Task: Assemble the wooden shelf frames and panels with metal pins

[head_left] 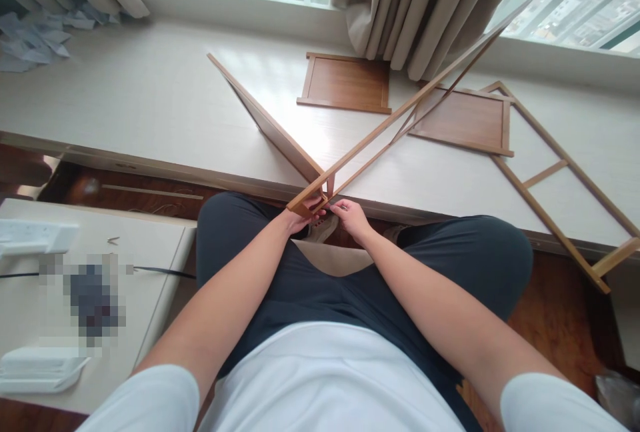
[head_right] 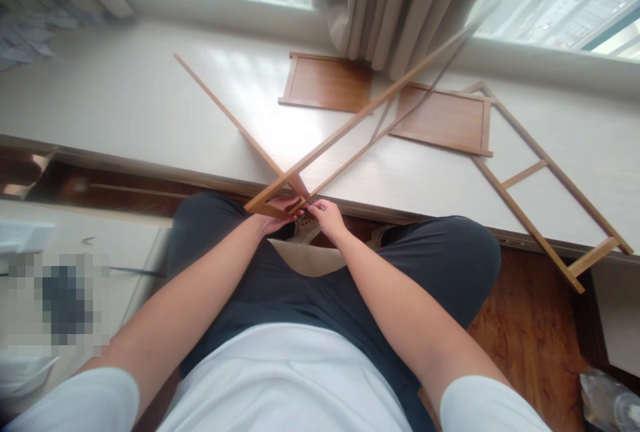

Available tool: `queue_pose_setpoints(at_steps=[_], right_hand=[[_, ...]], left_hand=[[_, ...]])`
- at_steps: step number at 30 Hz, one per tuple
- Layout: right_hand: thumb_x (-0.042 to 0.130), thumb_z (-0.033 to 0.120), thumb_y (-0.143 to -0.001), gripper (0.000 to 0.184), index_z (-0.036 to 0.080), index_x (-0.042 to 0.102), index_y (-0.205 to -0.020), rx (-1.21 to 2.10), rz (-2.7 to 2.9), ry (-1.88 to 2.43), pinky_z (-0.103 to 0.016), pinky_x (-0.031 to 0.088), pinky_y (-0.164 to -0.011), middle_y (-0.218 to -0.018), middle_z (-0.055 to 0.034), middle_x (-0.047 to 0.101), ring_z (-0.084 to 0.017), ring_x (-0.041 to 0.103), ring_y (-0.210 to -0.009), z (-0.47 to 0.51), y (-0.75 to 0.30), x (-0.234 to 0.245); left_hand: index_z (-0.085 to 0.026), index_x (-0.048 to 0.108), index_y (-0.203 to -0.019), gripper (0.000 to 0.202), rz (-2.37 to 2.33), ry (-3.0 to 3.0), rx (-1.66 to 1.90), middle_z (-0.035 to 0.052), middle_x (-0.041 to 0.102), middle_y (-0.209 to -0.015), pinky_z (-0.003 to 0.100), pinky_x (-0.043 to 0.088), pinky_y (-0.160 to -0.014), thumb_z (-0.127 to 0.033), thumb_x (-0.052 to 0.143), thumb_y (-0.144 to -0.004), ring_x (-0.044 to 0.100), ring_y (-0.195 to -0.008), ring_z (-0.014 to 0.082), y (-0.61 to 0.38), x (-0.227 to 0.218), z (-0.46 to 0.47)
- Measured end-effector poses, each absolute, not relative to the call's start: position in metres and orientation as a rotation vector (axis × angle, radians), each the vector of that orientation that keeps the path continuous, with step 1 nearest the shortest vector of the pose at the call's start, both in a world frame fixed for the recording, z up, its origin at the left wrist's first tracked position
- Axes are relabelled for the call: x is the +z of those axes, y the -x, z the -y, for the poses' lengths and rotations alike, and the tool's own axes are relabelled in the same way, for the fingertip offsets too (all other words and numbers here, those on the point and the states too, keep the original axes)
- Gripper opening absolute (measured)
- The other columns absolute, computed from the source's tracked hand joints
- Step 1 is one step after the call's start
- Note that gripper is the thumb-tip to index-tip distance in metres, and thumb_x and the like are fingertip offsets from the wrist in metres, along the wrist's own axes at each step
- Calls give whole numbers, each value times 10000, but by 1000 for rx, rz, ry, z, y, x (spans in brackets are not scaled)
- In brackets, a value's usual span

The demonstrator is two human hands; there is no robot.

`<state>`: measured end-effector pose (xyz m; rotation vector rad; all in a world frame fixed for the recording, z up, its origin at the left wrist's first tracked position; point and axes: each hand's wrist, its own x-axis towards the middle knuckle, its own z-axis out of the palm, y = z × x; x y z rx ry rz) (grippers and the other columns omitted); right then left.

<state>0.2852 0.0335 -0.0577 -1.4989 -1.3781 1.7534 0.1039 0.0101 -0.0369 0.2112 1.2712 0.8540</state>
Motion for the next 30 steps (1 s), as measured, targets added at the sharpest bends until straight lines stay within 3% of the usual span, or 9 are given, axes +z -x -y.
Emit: queue_pose_setpoints(at_steps=[11,21,30], right_hand=[[677,582,-748,382,214,607,-822,1720,1462,1484,-264,380,-584,-622,31,563,-155,493,-624,-33,-285,-62],[678,556,-740,364,205,605,-802,1654,1486,1407,-279,408,-672,-720,0,637,-160,503,-668,-37,-281,-69],[642,503,-789,296,210,602,-781,1540,1612,1432,-286,403,-679,-713,1,633,-166,499,-670,-36,-283,-59]], left_hand=[[-142,756,-894,204,-1285,-309,826,81,756,-820,202,480,-567,-332,814,-847,642,-645,116,-107,-38,-13],[-153,760,-909,278,-1304,-449,869,76,723,-740,231,481,-564,-395,846,-801,628,-647,136,-105,-58,-13],[-158,724,-787,249,-1272,-487,909,70,683,-662,268,491,-585,-367,859,-792,605,-614,142,-105,-59,-13]])
